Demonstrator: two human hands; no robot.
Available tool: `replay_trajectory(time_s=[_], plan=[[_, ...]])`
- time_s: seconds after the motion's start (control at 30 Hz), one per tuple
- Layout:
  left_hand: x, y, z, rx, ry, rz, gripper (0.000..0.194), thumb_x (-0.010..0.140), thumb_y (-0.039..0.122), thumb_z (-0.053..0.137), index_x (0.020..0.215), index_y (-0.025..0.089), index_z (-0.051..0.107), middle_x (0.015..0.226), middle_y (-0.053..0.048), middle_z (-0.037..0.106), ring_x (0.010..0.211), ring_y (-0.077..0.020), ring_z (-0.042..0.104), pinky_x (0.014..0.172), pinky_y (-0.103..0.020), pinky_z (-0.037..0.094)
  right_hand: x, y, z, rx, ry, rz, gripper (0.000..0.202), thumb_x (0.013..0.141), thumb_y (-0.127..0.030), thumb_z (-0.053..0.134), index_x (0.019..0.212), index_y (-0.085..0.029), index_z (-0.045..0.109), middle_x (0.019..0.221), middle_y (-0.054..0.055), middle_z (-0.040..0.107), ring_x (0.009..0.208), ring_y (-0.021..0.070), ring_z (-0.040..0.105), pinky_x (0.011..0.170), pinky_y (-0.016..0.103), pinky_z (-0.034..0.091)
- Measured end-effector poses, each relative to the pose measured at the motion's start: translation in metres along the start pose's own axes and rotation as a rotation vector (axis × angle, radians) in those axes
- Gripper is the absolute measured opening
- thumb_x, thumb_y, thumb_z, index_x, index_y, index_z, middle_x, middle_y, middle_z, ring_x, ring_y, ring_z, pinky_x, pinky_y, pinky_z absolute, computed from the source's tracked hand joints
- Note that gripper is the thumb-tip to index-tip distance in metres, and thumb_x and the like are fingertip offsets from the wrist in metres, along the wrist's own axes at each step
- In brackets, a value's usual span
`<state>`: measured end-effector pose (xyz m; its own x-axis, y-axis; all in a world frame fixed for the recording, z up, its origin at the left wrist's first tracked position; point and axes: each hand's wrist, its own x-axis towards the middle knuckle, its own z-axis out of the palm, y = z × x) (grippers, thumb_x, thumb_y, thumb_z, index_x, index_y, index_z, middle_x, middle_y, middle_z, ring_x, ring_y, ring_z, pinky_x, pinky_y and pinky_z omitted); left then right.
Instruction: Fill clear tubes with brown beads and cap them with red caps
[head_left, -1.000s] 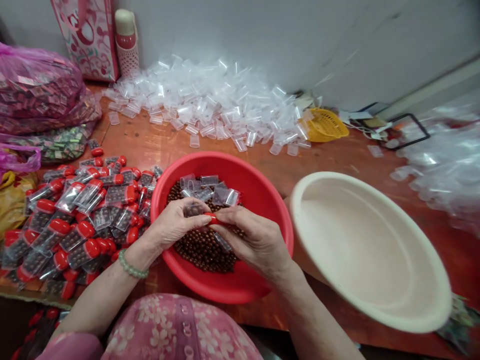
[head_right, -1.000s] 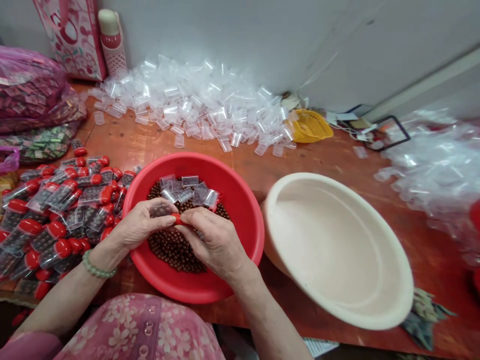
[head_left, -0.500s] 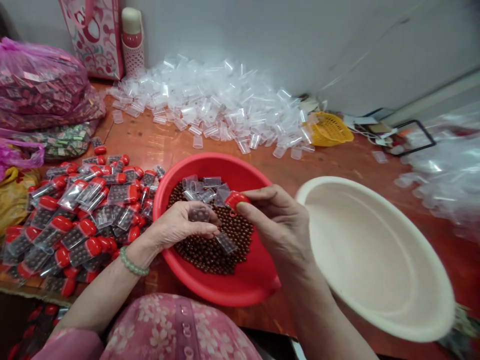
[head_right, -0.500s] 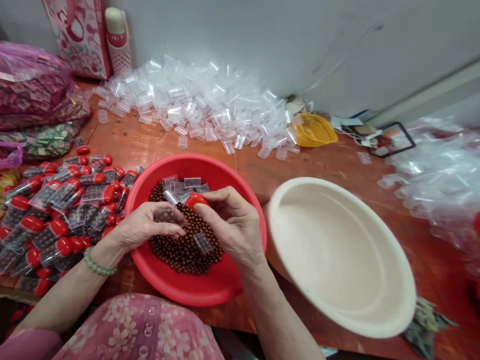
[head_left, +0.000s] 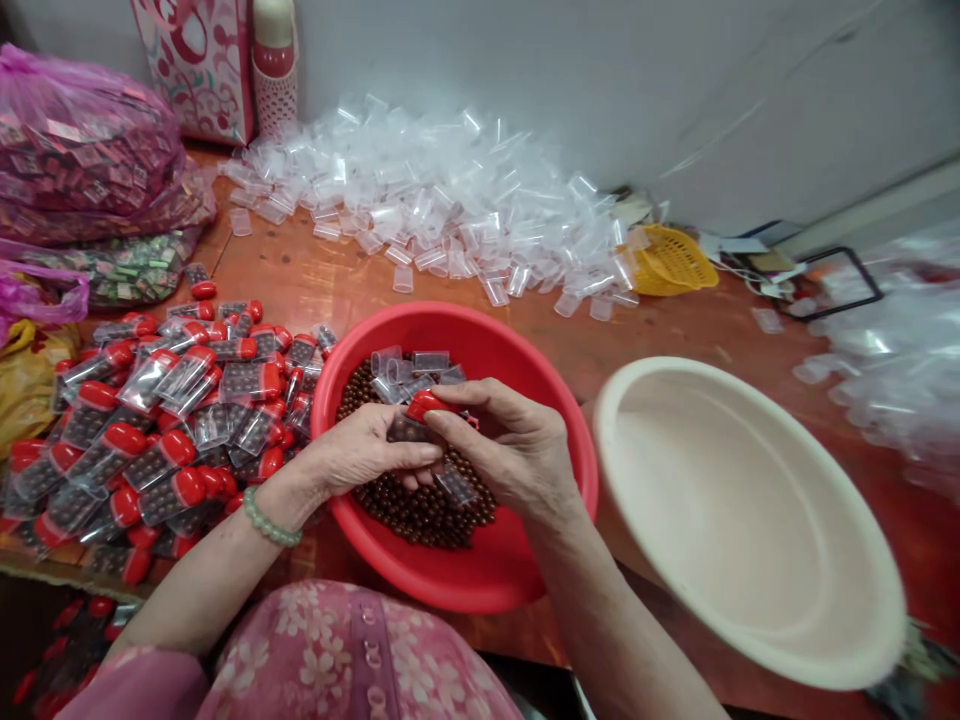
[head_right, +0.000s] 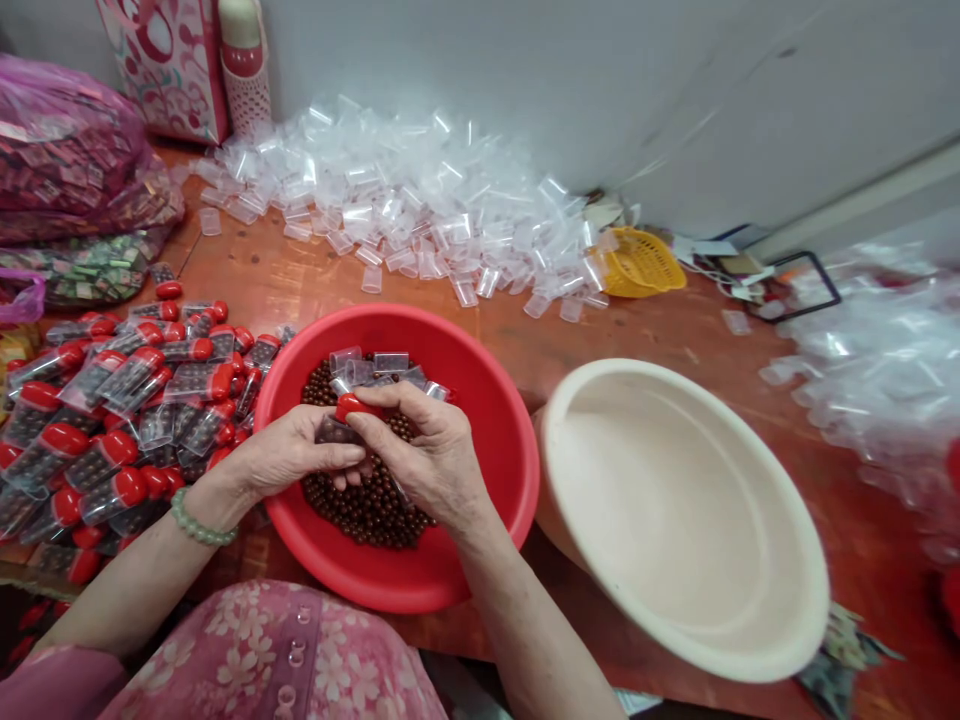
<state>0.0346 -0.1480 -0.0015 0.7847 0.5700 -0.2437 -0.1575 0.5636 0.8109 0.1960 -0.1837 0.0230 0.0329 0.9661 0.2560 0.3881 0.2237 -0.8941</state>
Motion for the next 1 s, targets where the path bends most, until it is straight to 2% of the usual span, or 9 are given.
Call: replay_trajectory(time_s=[0.13,0.3,0.43,0.53,0.63,0.7,0.8,0.9,1.0], plan=[[0.001,-0.001,0.000,0.010,-0.034,-0.022,0.043,0.063,0.046,0.083,0.072,0.009,0.062,0.063,-0.001,0.062,0.052,-0.0069,0.056,0.054,-0.021,0.046,-0.002,0.000,0.005,0.041,0.028,0.033,0.010,0.080,-0.023,0.071,0.091,-0.023,0.072,0.081,0.000,0.073,0.071,0.0129,0.067,0.067,0.026,0.055],[0.002,-0.002,-0.005,-0.128,-0.048,-0.049,0.043,0.063,0.043,0.085,0.077,0.009,0.063,0.067,-0.001,0.063,0.054,-0.0067,0.057,0.053,-0.019,0.047,-0.002,0.001,0.011,0.072,0.070,0.096,0.008,0.081,-0.027,0.071,0.088,-0.022,0.070,0.082,0.000,0.073,0.071,0.0131,0.067,0.066,0.026,0.056],[-0.001,-0.001,-0.011,-0.285,-0.137,-0.112,0.042,0.065,0.041,0.085,0.083,0.009,0.063,0.073,-0.003,0.065,0.060,-0.0097,0.062,0.054,-0.020,0.051,-0.005,0.002,0.013,0.127,0.038,0.155,0.010,0.083,-0.032,0.069,0.087,-0.023,0.068,0.075,-0.001,0.071,0.054,0.0102,0.061,0.053,0.024,0.053],[-0.003,-0.002,-0.014,-0.377,-0.192,-0.112,0.041,0.070,0.040,0.082,0.088,0.009,0.064,0.075,-0.005,0.067,0.063,-0.0128,0.066,0.059,-0.023,0.054,-0.010,0.004,0.013,0.103,-0.023,0.108,0.026,0.080,-0.035,0.072,0.103,-0.025,0.066,0.083,0.000,0.070,0.050,0.0090,0.058,0.049,0.024,0.051],[-0.003,-0.003,-0.015,-0.415,-0.163,-0.095,0.037,0.073,0.036,0.080,0.091,0.009,0.063,0.076,-0.005,0.067,0.066,-0.0132,0.067,0.064,-0.025,0.055,-0.012,0.006,0.012,0.119,-0.032,0.091,0.045,0.070,-0.036,0.081,0.110,-0.025,0.065,0.097,0.003,0.070,0.070,0.0143,0.067,0.062,0.027,0.056],[-0.003,-0.002,-0.015,-0.392,-0.149,-0.084,0.036,0.074,0.035,0.080,0.091,0.009,0.062,0.078,-0.005,0.066,0.067,-0.0122,0.066,0.066,-0.025,0.054,-0.009,0.007,0.009,0.201,-0.013,0.145,0.033,0.074,-0.035,0.079,0.103,-0.026,0.068,0.096,0.002,0.071,0.079,0.0154,0.069,0.071,0.028,0.057],[-0.002,-0.001,-0.013,-0.322,-0.157,-0.059,0.036,0.073,0.035,0.081,0.090,0.010,0.062,0.080,-0.004,0.064,0.066,-0.0096,0.062,0.064,-0.023,0.050,-0.002,0.006,0.005,0.337,-0.022,0.252,0.012,0.078,-0.031,0.076,0.088,-0.025,0.071,0.086,0.000,0.074,0.076,0.0126,0.069,0.073,0.026,0.057],[-0.001,-0.001,-0.012,-0.261,-0.146,-0.026,0.037,0.071,0.037,0.082,0.089,0.011,0.062,0.078,-0.002,0.062,0.065,-0.0086,0.059,0.064,-0.023,0.048,0.001,0.003,0.006,0.410,-0.004,0.308,0.013,0.075,-0.030,0.078,0.084,-0.023,0.071,0.081,-0.001,0.074,0.070,0.0125,0.068,0.066,0.025,0.057],[0.001,-0.002,-0.010,-0.207,-0.131,0.001,0.038,0.070,0.040,0.081,0.085,0.011,0.062,0.072,-0.001,0.061,0.064,-0.0083,0.057,0.066,-0.023,0.047,-0.002,0.002,0.013,0.423,0.091,0.327,0.015,0.075,-0.033,0.077,0.084,-0.022,0.070,0.077,-0.001,0.073,0.058,0.0121,0.065,0.055,0.025,0.055]])
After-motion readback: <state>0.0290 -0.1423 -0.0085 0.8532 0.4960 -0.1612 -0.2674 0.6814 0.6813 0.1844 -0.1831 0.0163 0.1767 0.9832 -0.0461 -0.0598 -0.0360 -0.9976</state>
